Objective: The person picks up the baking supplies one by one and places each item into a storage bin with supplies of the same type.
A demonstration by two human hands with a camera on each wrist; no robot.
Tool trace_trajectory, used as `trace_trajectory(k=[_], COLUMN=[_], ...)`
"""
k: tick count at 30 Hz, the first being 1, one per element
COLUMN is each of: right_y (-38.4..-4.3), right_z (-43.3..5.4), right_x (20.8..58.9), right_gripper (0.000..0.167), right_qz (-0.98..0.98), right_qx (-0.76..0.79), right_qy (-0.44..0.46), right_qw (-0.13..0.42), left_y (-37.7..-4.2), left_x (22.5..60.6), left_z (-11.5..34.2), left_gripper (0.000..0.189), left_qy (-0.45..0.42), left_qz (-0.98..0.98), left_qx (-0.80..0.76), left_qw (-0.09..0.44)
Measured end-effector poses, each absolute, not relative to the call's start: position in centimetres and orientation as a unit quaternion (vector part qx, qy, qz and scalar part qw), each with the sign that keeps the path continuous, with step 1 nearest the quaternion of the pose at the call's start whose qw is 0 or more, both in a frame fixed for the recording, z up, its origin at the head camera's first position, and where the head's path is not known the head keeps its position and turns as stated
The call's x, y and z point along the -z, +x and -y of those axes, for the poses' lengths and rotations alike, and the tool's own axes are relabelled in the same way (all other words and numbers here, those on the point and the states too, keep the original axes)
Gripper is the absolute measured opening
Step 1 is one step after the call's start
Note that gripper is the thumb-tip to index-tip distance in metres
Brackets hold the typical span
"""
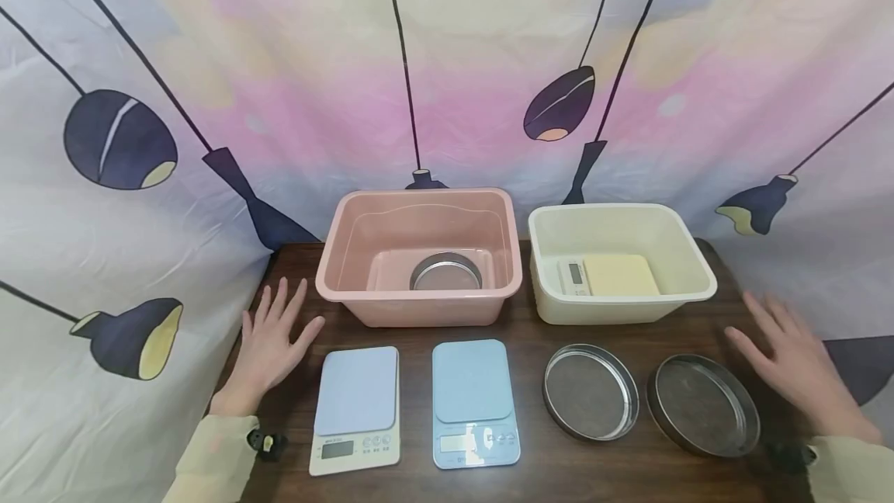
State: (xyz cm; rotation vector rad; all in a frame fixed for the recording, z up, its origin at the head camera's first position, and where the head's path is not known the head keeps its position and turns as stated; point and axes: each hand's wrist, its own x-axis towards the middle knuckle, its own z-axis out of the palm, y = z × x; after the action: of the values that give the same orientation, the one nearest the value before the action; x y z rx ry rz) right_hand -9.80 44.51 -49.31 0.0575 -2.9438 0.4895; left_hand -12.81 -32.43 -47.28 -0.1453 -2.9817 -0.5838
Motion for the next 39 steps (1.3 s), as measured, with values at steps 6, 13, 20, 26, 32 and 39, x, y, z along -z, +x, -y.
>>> trace_trajectory(k=[6,13,20,26,32,39], right_y=[-9.7,-9.8,-9.5,-9.3,-9.0,-8.7], right_z=[-44.8,-45.4,-45.9,-46.0,-46.1,-46.5], right_x=[48.8,47.6,48.7,49.5,49.8,50.4], right_gripper=[0.057,0.048,0.056,0.055,0.053,0.050], right_qz=[0.979,0.977,0.945,0.930,0.923,0.914], right_qx=[-0.177,-0.192,-0.241,-0.272,-0.294,-0.318], right_qy=[0.063,0.050,0.036,0.030,0.035,0.046], right_qw=[0.076,-0.077,-0.218,-0.246,-0.246,-0.249], left_y=[-13.2,-13.3,-14.1,-14.6,-14.7,-14.9], left_x=[45.9,44.4,43.8,44.0,44.2,44.5], left_z=[31.4,30.0,28.6,28.2,27.8,27.8], left_gripper=[0.071,0.055,0.060,0.061,0.058,0.057], left_qy=[-0.040,-0.003,-0.016,-0.013,-0.003,0.004], left_qz=[0.943,0.893,0.792,0.778,0.772,0.777], left_qx=[0.318,0.438,0.608,0.626,0.634,0.628], left_qw=[0.089,0.105,0.051,0.045,0.045,0.046])
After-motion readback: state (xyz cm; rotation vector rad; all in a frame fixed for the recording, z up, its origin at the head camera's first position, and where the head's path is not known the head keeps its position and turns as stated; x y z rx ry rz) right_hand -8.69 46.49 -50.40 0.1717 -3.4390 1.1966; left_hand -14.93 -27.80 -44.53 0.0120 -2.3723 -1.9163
